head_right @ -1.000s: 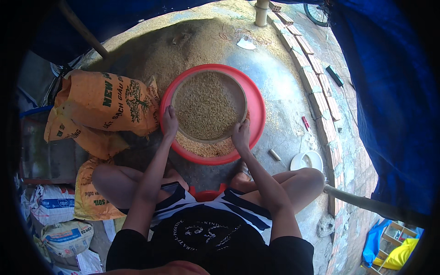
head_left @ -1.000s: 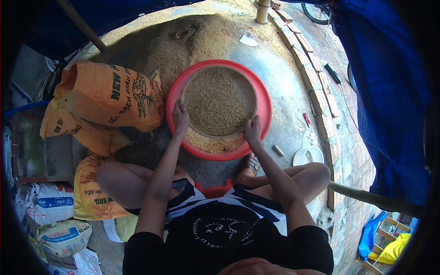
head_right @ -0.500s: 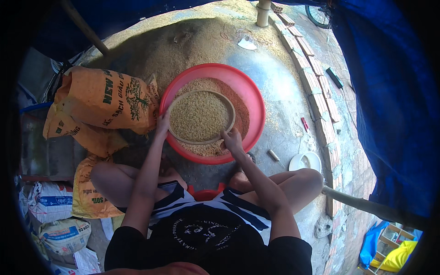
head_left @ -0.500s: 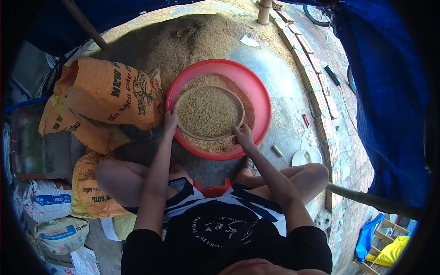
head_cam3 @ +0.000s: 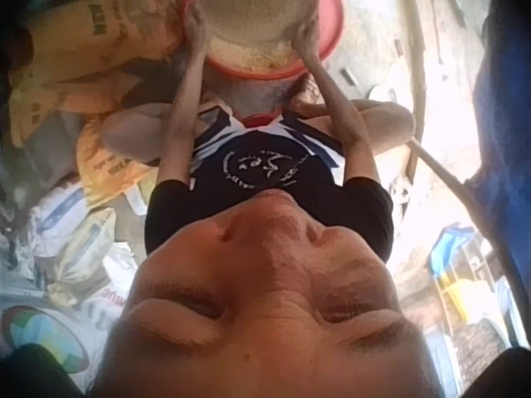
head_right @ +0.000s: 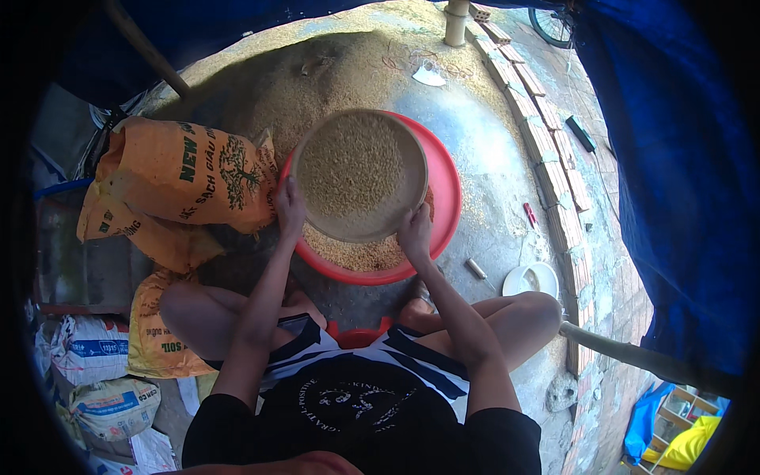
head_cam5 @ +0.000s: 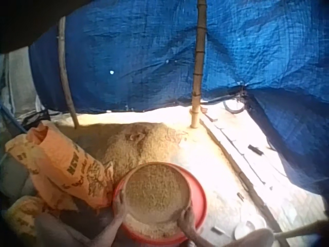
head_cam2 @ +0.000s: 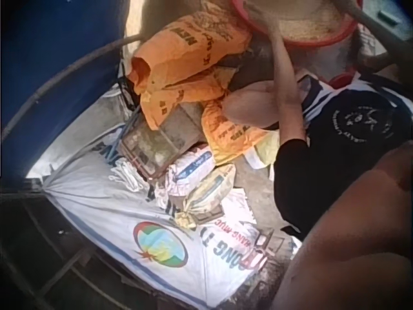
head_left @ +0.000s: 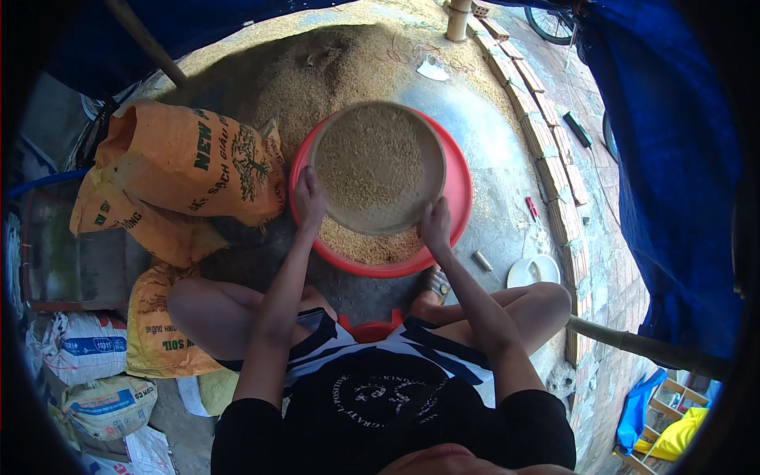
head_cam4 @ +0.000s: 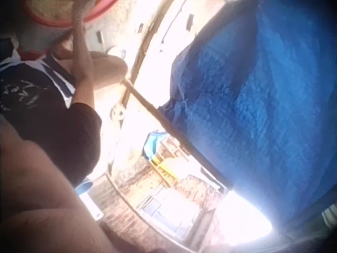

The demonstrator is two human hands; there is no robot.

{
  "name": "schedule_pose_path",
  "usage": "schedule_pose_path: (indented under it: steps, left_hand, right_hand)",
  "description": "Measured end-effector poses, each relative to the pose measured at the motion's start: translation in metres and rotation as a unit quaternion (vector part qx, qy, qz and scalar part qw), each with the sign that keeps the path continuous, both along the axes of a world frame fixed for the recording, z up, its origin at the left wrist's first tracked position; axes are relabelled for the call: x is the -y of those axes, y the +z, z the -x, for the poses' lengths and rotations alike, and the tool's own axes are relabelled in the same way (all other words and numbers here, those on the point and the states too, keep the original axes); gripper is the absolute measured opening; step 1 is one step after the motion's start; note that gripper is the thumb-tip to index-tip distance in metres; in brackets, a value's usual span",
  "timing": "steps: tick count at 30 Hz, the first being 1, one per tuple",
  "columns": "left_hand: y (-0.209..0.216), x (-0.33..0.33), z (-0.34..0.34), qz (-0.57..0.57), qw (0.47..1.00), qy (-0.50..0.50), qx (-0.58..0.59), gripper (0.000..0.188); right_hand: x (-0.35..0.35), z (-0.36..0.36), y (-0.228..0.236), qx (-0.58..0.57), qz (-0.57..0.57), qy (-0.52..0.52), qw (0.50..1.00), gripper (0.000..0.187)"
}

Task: Sifting rice using a hand sieve over a large basin.

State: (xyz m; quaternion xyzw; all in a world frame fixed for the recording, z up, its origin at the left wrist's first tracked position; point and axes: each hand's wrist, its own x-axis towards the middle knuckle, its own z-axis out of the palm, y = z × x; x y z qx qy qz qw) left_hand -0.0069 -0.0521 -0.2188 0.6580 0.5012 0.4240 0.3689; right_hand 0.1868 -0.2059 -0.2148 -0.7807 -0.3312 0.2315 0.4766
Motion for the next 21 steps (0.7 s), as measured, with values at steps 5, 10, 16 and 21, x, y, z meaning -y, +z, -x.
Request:
schedule_pose_path:
  steps: [5,10,16,21]
  left_hand:
    - [0.035,-0.002,-0.005,-0.085,0.988,0.005,0.128,0.027]
    - [-0.042,0.005,0.002,-0.015,0.993,0.053,-0.104,0.031]
    - [-0.032,-0.001,0.006,0.083,0.985,-0.004,-0.151,0.033]
    - [0.043,0.003,-0.002,-0.028,0.998,0.022,0.055,0.034]
  right_hand:
    - [-0.006,-0.003,-0.006,0.110,-0.152,-0.022,0.982,0.017]
    - [0.003,-0.006,-0.032,-0.041,0.087,0.012,0.995,0.018]
    - [0.007,-0.007,-0.028,-0.052,0.081,0.030,0.995,0.017]
    - [-0.002,0.013,0.029,0.056,-0.113,-0.011,0.992,0.015]
